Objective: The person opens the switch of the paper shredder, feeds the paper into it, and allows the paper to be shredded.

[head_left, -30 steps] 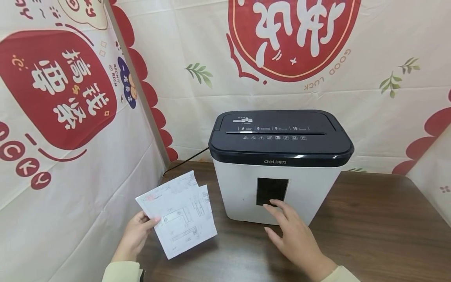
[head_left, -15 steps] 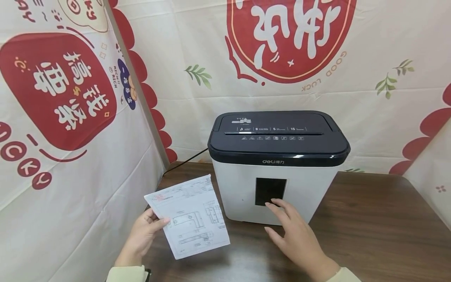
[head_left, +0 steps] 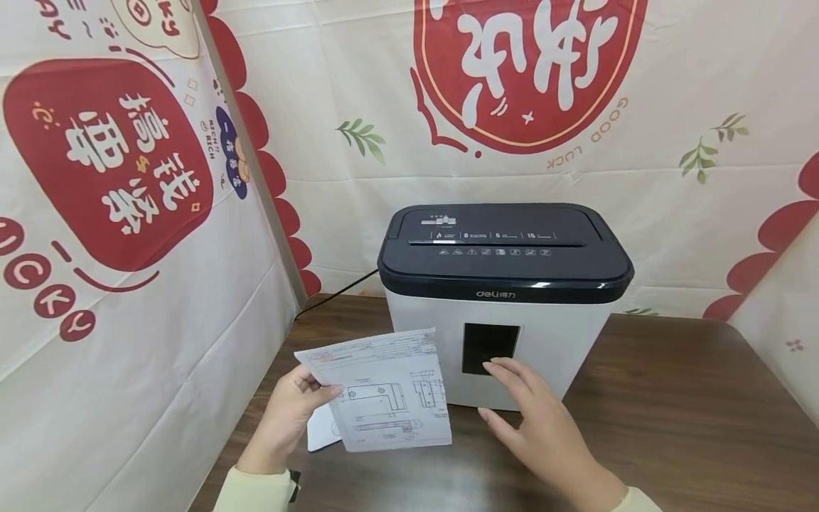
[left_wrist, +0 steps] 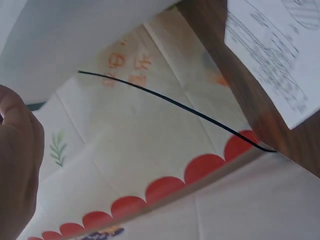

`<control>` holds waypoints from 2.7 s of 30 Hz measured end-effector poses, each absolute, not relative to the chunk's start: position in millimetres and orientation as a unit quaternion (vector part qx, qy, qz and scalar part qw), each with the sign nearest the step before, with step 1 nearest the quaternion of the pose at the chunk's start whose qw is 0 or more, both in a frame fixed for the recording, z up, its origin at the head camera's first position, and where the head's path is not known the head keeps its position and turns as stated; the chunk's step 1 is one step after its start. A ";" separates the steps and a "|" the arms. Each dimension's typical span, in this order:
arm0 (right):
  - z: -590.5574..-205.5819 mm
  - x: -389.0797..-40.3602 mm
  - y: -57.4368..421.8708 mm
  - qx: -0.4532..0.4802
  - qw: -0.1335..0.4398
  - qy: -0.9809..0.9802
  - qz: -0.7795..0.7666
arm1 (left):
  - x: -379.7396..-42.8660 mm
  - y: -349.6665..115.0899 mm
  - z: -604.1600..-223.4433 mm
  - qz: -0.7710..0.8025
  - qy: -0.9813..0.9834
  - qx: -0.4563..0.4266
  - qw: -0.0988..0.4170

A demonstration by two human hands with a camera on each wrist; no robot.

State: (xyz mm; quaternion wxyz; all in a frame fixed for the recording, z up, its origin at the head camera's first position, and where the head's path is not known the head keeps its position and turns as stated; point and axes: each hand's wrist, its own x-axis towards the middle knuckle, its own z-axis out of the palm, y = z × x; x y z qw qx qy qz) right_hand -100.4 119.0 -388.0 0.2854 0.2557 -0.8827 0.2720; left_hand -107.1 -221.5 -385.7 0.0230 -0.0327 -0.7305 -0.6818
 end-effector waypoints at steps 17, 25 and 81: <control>-357.8 -96.6 126.9 0.256 0.254 -0.865 0.348 | -120.9 -173.6 -354.9 -0.681 -0.727 -0.089 0.012; -343.2 -92.0 130.8 0.205 0.192 -0.875 0.395 | -122.2 -157.3 -341.7 -0.676 -0.728 -0.115 -0.002; -209.8 -111.7 181.4 0.238 0.133 -0.849 0.453 | -119.7 -115.1 -188.6 -0.538 -0.813 -0.204 0.093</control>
